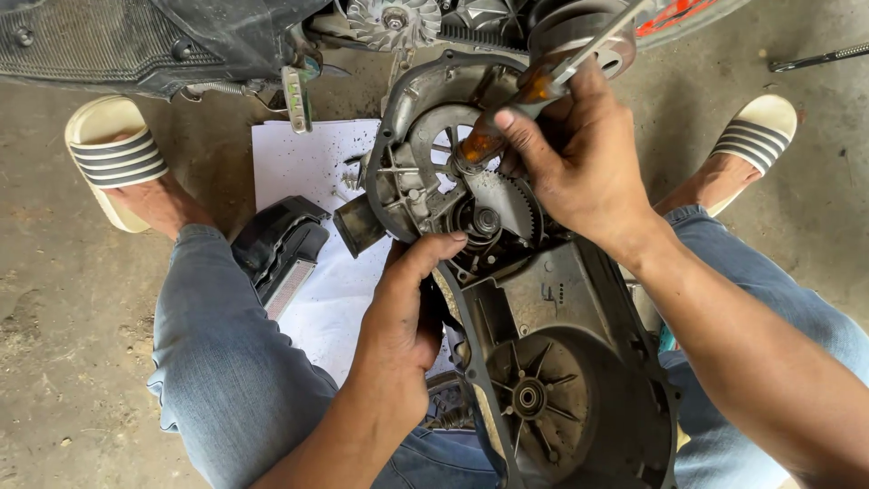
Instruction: The person disassembles a scooter engine casing, removes internal components, and cleans the parts with a cloth. They use a screwdriver to adjust internal gears and then reassemble the casing onto the scooter.
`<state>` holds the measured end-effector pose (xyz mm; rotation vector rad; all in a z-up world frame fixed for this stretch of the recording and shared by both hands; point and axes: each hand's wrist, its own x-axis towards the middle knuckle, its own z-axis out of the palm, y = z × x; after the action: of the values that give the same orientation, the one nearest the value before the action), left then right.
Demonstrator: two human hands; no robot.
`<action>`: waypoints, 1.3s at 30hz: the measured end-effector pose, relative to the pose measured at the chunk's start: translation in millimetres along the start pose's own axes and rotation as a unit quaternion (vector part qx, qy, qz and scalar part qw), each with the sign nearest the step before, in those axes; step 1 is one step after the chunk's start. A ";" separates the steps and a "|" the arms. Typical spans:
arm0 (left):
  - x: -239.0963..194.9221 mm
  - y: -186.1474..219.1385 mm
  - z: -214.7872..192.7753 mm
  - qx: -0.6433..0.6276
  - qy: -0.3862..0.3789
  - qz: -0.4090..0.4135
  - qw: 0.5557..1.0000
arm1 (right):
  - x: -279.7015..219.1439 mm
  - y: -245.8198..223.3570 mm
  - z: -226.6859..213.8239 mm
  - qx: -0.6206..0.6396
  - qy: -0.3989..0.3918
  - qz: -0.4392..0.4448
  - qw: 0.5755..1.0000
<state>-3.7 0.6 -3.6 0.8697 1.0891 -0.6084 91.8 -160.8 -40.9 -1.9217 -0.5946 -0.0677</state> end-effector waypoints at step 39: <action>8.4 -6.5 1.9 0.040 -0.014 0.039 0.998 | -6.5 2.1 -2.8 -0.167 0.081 -0.111 0.976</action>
<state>-4.8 -4.6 -12.9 0.9657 1.0068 -0.5995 87.6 -166.3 -43.5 -2.1381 -0.7206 -0.4905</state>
